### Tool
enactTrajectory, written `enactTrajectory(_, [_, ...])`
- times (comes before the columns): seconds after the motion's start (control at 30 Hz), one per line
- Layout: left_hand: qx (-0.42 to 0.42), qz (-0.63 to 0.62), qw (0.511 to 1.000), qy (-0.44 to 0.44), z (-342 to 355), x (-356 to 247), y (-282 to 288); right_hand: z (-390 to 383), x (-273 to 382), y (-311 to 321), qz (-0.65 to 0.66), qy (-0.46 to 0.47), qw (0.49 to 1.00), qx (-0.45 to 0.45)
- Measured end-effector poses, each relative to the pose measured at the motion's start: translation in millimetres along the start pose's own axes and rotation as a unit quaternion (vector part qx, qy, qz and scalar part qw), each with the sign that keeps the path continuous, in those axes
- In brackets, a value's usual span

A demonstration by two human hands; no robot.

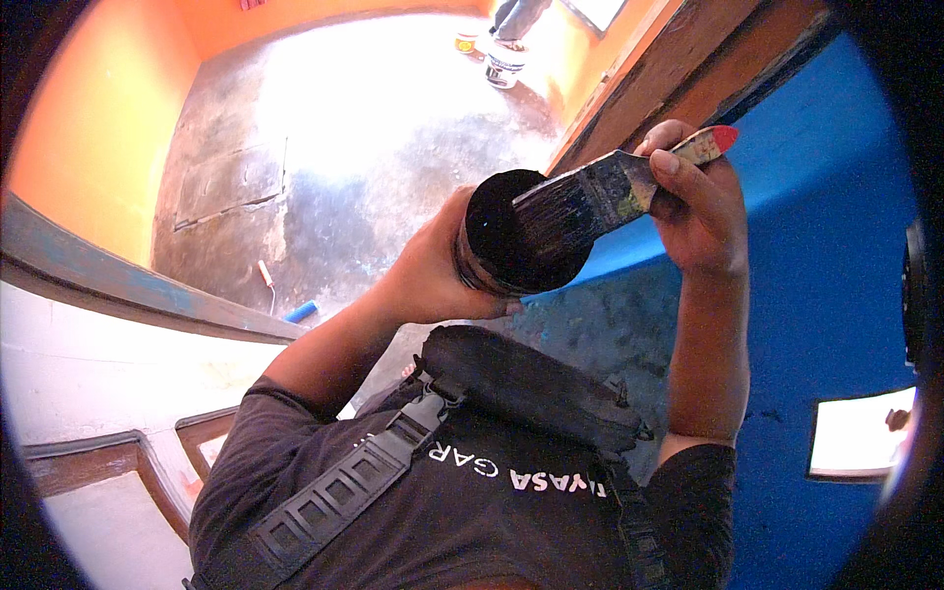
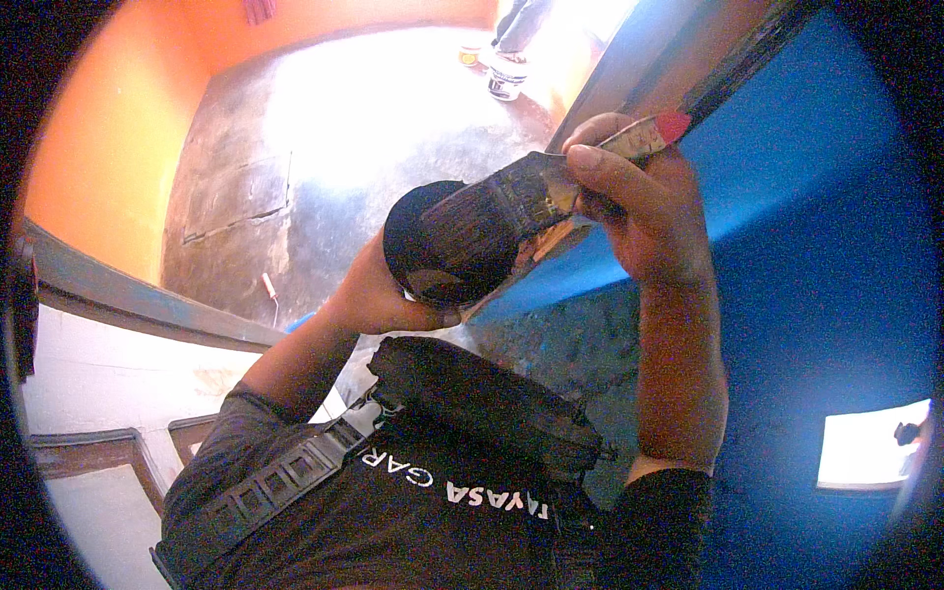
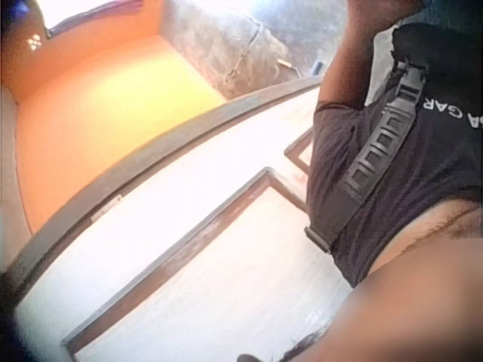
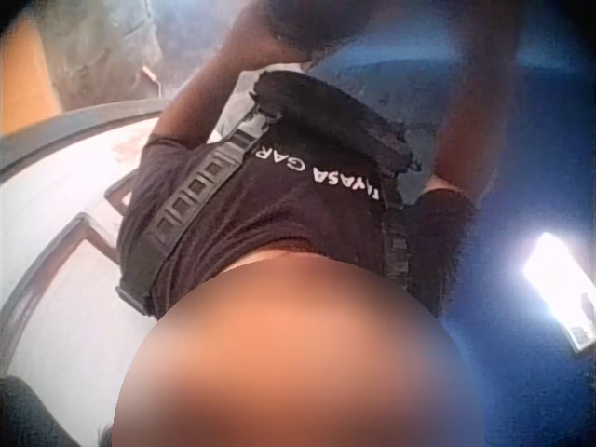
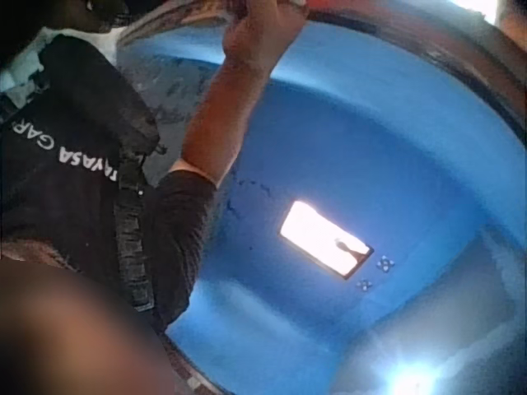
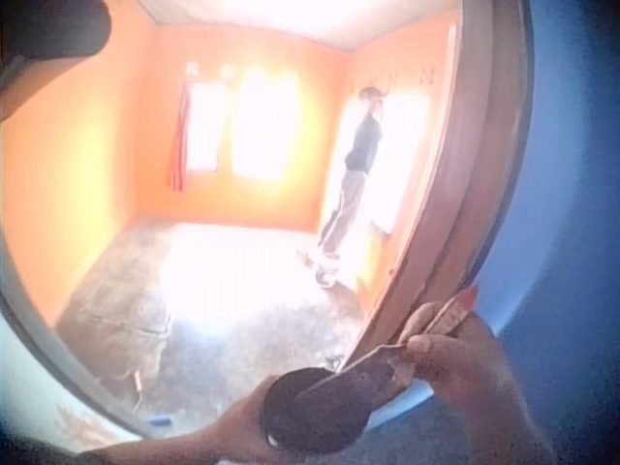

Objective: The person paints a wooden door frame with black paint using a brush. They repeatedly dip the brush into a small container held in the other hand and apply paint to the vertical and horizontal sections of the frame.

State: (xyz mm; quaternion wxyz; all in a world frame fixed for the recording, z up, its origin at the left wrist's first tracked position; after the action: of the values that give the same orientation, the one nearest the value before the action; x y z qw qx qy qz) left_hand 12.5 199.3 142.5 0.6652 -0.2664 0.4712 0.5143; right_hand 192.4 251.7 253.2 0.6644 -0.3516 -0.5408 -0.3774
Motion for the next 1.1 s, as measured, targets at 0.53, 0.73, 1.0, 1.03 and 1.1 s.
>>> enactTrajectory(0.53, [-0.024, -0.051, 0.998, 0.03, -17, 12, -2, -39, 21, -50, -0.24, 0.098, 0.965, -0.035])
enactTrajectory(0.73, [-0.066, -0.032, 0.995, 0.073, -17, 15, -25, -54, 24, -55, -0.289, 0.127, 0.948, 0.02])
enactTrajectory(1.0, [-0.172, -0.076, 0.98, 0.071, -10, 32, -88, -67, 20, 95, 0.02, 0.16, 0.986, -0.052])
enactTrajectory(1.03, [-0.197, -0.106, 0.971, 0.079, -13, 36, -98, -68, 14, 115, 0.037, 0.143, 0.986, -0.074])
enactTrajectory(1.1, [-0.249, -0.118, 0.958, 0.08, -26, 42, -116, -69, 1, 139, 0.063, 0.127, 0.988, -0.066])
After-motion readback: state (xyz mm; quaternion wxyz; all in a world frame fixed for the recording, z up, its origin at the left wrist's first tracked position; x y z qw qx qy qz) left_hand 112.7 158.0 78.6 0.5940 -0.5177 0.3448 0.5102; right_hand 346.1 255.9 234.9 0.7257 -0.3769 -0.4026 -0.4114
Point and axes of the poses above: each hand's wrist, its own z-axis towards the middle knuckle, its own y-axis out of the back of the hand, x = y × z, the point moved 10 cm from there along z, towards the middle knuckle, and after that the axes turned 2 degrees about x, right-handed, at the moved point
